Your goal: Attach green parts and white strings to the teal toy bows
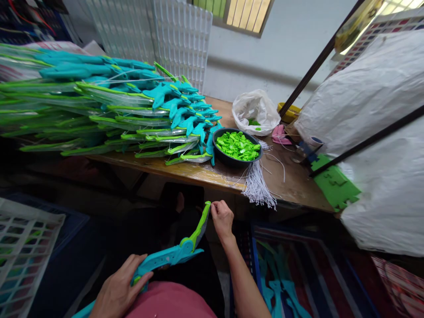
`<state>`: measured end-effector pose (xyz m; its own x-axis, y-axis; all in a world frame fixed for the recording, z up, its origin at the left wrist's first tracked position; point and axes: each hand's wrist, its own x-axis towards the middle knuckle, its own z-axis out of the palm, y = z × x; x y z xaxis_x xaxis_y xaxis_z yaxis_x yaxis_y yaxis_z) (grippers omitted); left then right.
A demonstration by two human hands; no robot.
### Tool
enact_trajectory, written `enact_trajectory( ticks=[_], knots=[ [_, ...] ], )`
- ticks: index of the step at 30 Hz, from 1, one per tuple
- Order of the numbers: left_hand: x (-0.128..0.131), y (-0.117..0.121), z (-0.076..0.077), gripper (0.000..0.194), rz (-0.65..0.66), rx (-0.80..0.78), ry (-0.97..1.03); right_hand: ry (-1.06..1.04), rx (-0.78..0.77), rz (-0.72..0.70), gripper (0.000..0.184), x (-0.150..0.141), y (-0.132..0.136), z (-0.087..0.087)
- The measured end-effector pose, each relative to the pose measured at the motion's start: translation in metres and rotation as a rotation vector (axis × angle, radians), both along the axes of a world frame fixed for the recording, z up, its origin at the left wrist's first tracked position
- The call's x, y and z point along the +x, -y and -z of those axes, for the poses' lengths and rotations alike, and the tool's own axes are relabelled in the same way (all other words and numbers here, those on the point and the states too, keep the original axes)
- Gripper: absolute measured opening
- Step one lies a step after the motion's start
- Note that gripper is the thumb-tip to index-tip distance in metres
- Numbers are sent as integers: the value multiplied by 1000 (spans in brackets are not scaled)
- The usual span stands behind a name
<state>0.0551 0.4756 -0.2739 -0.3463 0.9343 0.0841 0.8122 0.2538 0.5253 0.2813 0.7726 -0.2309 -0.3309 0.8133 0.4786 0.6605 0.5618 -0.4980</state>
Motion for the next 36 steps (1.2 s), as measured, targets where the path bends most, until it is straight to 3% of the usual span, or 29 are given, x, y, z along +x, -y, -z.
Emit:
enact_trajectory(
  ticks=[13,20,30,36],
  knots=[
    [-1,0,0,39,3,-29,-1,84,50,-21,37,-9,-1,-3],
    [-1,-3,-8,41,20,19,40,132,46,-15,36,-9,-2,0],
    [1,-6,-11,44,23,75,17,364,17,-16,18,-21,-5,6],
    [-1,-9,1,38,56,113,78,525,-18,-21,16,-24,-5,9]
  ],
)
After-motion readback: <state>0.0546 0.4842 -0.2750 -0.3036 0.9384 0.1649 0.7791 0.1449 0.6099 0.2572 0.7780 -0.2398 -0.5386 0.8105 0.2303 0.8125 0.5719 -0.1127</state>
